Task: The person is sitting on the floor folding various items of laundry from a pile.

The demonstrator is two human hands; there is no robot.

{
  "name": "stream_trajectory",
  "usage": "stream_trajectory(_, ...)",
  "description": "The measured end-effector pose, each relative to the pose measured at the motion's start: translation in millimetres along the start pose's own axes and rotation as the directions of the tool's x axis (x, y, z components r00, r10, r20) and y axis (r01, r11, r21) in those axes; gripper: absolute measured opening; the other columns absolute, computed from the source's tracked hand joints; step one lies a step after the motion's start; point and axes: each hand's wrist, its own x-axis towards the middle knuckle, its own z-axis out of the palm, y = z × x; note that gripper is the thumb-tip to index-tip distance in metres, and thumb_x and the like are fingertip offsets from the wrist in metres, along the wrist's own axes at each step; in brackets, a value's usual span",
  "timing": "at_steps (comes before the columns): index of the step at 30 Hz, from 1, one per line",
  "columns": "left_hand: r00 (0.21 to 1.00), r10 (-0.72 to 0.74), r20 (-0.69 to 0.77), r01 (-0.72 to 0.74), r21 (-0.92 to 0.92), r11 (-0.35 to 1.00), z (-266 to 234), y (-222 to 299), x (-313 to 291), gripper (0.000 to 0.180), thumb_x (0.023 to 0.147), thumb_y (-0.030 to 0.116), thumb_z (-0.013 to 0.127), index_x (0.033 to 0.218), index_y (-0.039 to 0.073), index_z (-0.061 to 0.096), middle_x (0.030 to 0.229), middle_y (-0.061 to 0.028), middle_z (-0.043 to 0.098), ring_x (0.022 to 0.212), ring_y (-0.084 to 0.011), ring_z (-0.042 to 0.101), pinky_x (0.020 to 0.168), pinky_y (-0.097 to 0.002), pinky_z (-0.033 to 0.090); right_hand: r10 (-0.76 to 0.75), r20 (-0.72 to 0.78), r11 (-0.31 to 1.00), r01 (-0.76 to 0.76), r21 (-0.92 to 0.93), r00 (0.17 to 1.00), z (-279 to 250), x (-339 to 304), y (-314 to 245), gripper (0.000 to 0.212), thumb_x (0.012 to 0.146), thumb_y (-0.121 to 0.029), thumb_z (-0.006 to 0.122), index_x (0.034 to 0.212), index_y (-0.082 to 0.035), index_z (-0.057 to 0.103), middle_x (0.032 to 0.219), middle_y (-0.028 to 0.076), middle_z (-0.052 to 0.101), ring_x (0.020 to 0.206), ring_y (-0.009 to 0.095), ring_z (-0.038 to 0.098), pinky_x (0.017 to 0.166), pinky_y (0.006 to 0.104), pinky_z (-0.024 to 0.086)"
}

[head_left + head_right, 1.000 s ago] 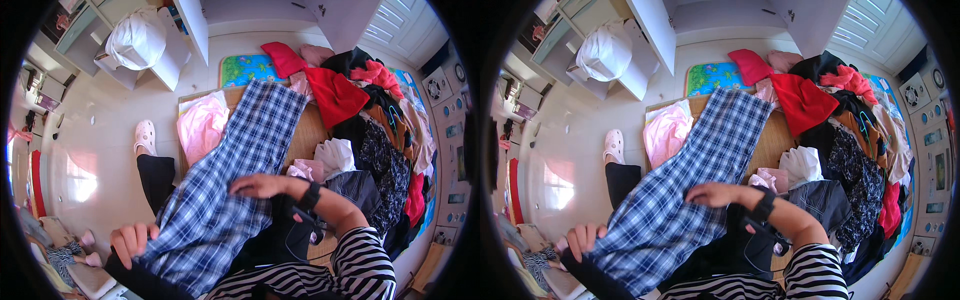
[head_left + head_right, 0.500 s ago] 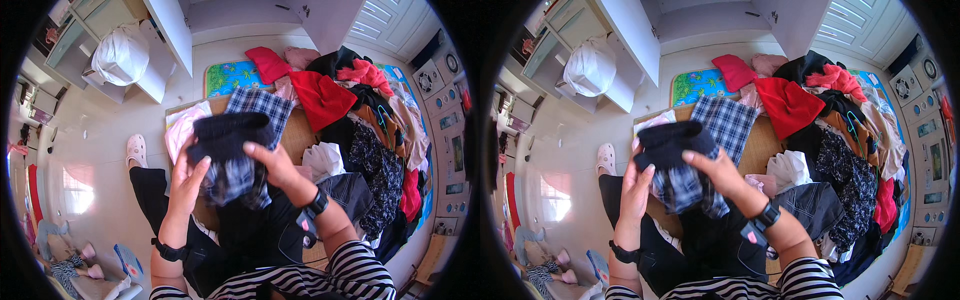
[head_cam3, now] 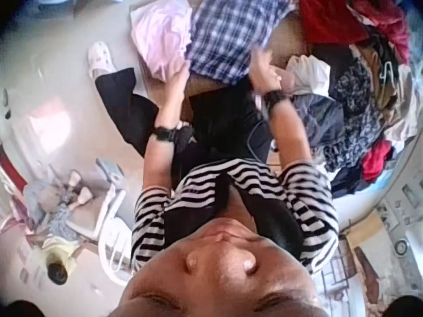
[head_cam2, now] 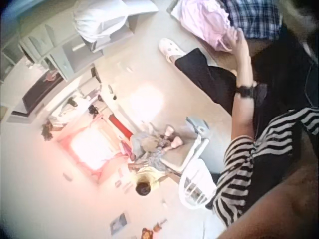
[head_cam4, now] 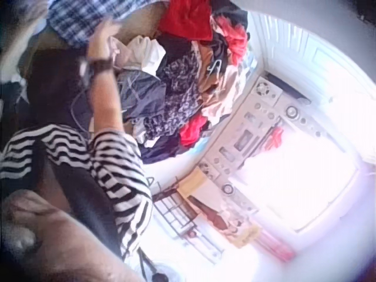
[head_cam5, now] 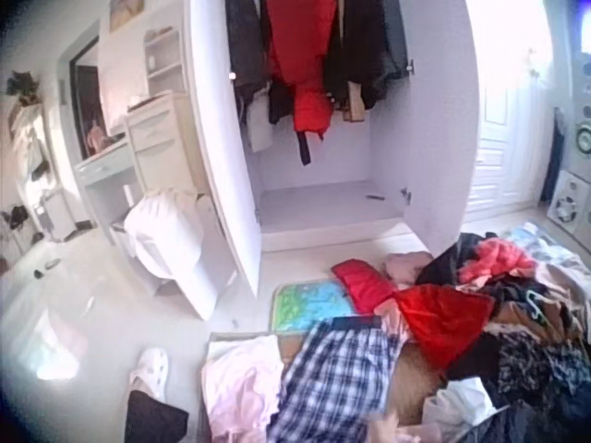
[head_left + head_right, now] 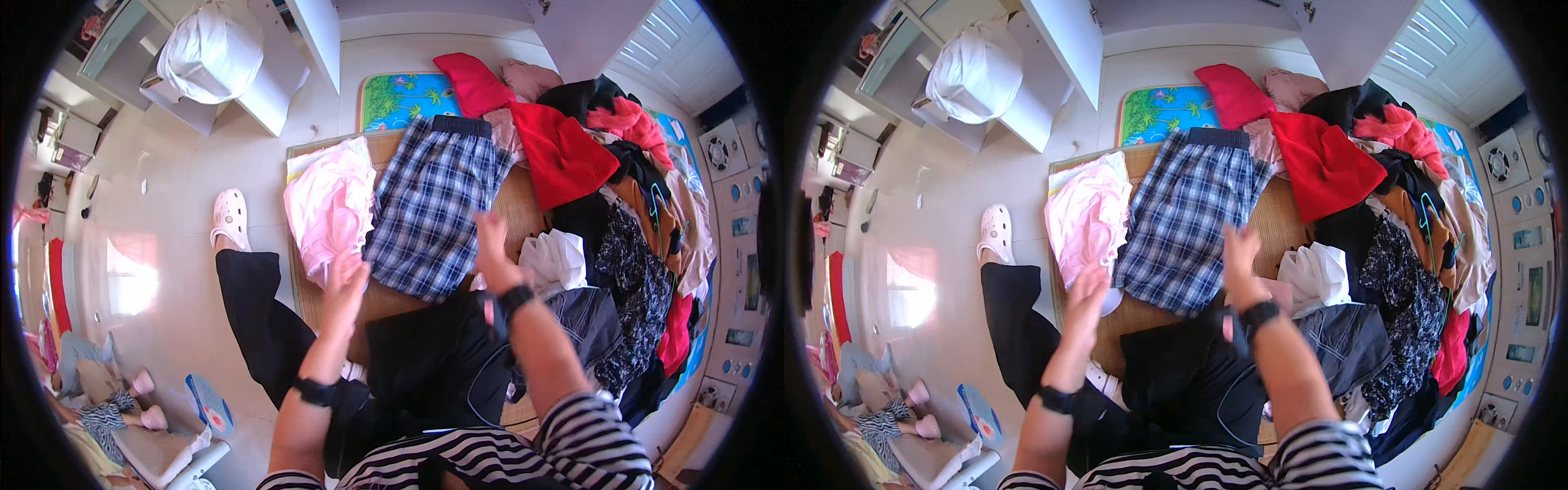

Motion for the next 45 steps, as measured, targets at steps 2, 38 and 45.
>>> stream_trajectory(2,0.998,0.047,-0.041,-0.044,0.072,0.996,23.1,-52.5,21.0,0.046,0.08,0.017,0.055,0.118,-0.002,0.036,0.117,-0.0163,0.043,0.108,-0.0225,0.043,0.091,-0.0322,0.033,0.408,0.178,0.903,-0.424,0.064,0.895,-18.4,-43.0,52.0,0.049,0.064,-0.026,0.063,0.104,-0.005,0.045,0.1,0.011,0.048,0.09,0.02,0.043,0.07,0.032,0.035)
stream_trajectory(38,0.866,0.174,0.469,0.214,-0.661,0.719,-2.1,161.1,-99.6,0.037,0.087,0.025,0.043,0.118,0.004,0.042,0.113,-0.0082,0.051,0.103,-0.0192,0.049,0.09,-0.0346,0.038,-0.202,0.931,0.964,-0.106,0.244,0.305,-139.3,-160.0,-272.7,0.058,0.084,-0.022,0.052,0.129,0.001,0.024,0.112,0.01,0.049,0.102,0.016,0.046,0.09,0.0291,0.035)
stream_trajectory(45,0.768,0.035,0.64,0.371,-0.488,0.79,13.5,137.5,-96.6,0.043,0.089,0.031,0.041,0.121,0.003,0.037,0.115,-0.0062,0.049,0.105,-0.0169,0.049,0.09,-0.0314,0.039,-0.145,0.85,0.886,-0.315,0.339,0.506,-141.4,-161.7,-256.9,0.028,0.086,-0.013,0.045,0.112,-0.002,0.046,0.095,0.004,0.058,0.084,0.012,0.057,0.072,0.0253,0.047)
